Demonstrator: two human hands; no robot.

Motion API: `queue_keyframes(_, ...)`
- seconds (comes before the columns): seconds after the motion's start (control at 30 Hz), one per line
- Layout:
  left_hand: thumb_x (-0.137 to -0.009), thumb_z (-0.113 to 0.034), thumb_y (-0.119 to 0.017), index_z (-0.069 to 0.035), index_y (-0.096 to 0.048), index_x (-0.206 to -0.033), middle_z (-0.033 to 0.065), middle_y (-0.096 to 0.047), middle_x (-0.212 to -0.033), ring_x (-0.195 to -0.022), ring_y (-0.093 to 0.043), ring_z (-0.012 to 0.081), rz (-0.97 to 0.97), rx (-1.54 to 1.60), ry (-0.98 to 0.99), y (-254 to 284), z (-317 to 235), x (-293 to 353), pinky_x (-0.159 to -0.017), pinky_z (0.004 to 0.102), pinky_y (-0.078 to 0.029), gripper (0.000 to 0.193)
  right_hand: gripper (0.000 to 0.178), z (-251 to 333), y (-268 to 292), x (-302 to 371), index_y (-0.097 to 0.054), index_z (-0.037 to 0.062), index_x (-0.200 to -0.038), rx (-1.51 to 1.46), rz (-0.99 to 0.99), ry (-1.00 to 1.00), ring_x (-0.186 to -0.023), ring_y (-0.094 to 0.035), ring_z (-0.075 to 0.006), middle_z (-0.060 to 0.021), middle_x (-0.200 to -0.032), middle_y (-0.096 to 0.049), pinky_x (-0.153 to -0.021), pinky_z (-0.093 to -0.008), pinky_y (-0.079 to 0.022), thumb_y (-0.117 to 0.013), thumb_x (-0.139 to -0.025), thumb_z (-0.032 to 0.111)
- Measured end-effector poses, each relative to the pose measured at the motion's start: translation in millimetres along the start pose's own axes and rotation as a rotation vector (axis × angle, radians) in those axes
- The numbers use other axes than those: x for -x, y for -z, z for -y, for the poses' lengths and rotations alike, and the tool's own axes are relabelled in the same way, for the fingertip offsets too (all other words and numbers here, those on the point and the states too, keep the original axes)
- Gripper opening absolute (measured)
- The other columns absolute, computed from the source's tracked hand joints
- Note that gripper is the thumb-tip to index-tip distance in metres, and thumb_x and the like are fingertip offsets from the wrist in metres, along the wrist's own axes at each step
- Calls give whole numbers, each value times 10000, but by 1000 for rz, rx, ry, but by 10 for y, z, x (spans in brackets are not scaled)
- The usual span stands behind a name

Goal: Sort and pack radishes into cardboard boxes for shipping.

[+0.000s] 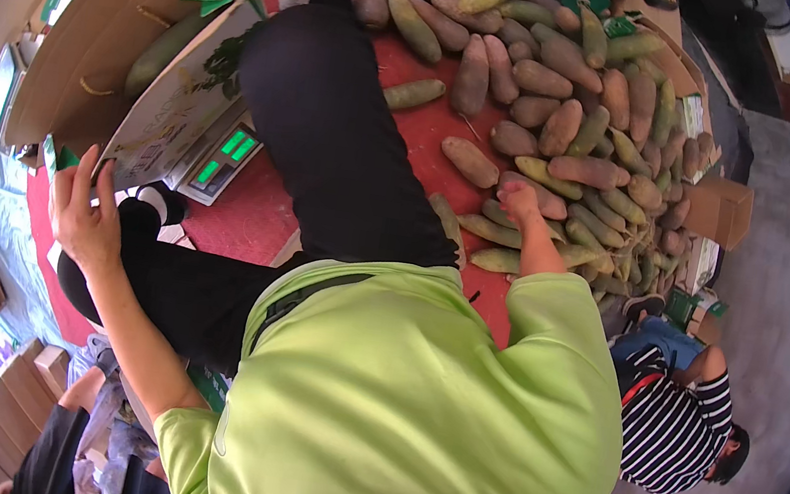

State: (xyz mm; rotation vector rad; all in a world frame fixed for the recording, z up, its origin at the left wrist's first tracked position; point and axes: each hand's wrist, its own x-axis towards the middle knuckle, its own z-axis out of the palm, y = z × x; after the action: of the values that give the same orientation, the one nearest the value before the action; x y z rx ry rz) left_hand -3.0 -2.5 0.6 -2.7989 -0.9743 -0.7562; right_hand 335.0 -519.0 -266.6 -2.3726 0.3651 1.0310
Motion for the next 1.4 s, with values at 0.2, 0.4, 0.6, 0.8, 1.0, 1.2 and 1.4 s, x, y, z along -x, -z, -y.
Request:
queue_keyframes(0.2, -831, -170, -687, -131, -693, -1064, 57, -605, -873, -775, -588, 214, -78, -9, 11, 43, 32, 17, -698, 337, -466, 237, 303, -615, -71, 110, -569, 107, -1059, 29, 36, -142, -656, -579, -155, -29, -766, -605, -514, -344, -436, -676, -775, 99)
queue_keyframes(0.4, -867, -185, -651, -135, -692, -1084, 60, -614, -897, -807, -585, 208, -100, -23, 39, 20, 134, 73, -705, 337, -457, 227, 334, -900, -209, 111, -564, 111, -1077, 597, -119, 324, -776, -623, -326, -109, -844, -637, -723, -446, -498, -637, -751, 98)
queue_keyframes(0.6, -841, -160, -656, -141, -700, -1050, 63, -614, -873, -812, -582, 227, -105, -39, 21, 25, 160, 108, -737, 348, -445, 214, 391, -225, -293, 319, -531, 159, -1156, 963, -71, 391, -1142, -490, -332, -116, -1201, -523, -904, -438, -474, -553, -775, 71)
queue_keyframes(0.8, -796, -203, -690, -151, -705, -999, 43, -597, -851, -811, -582, 232, -94, -87, 9, 99, 82, 23, -754, 361, -439, 210, 477, -150, -362, 211, -444, 194, -1252, 1267, 60, 335, -1222, -442, -267, -57, -1272, -485, -942, -427, -450, -600, -802, 155)
queue_keyframes(1.0, -768, -259, -701, -133, -685, -984, 32, -571, -818, -786, -574, 222, -88, -84, -30, 68, 115, 11, -706, 358, -436, 251, 490, -72, -355, 253, -481, 170, -1222, 1433, 95, 323, -1238, -418, -277, -61, -1248, -470, -938, -436, -446, -655, -765, 172)
queue_keyframes(1.2, -753, -286, -704, -124, -680, -962, 24, -562, -807, -770, -575, 225, -110, -77, -14, 88, 175, 75, -673, 360, -439, 266, 459, -275, -375, 167, -453, 141, -1215, 1334, 19, 363, -1172, -496, -290, -74, -1186, -552, -917, -469, -441, -637, -799, 205)
queue_keyframes(1.4, -733, -311, -713, -146, -660, -912, 7, -538, -801, -747, -570, 209, -143, -108, -70, 117, 150, 102, -662, 348, -446, 249, 541, -351, -440, 199, -466, 90, -1273, 1354, 117, 482, -1126, -527, -299, -114, -1184, -569, -943, -481, -425, -658, -788, 233)
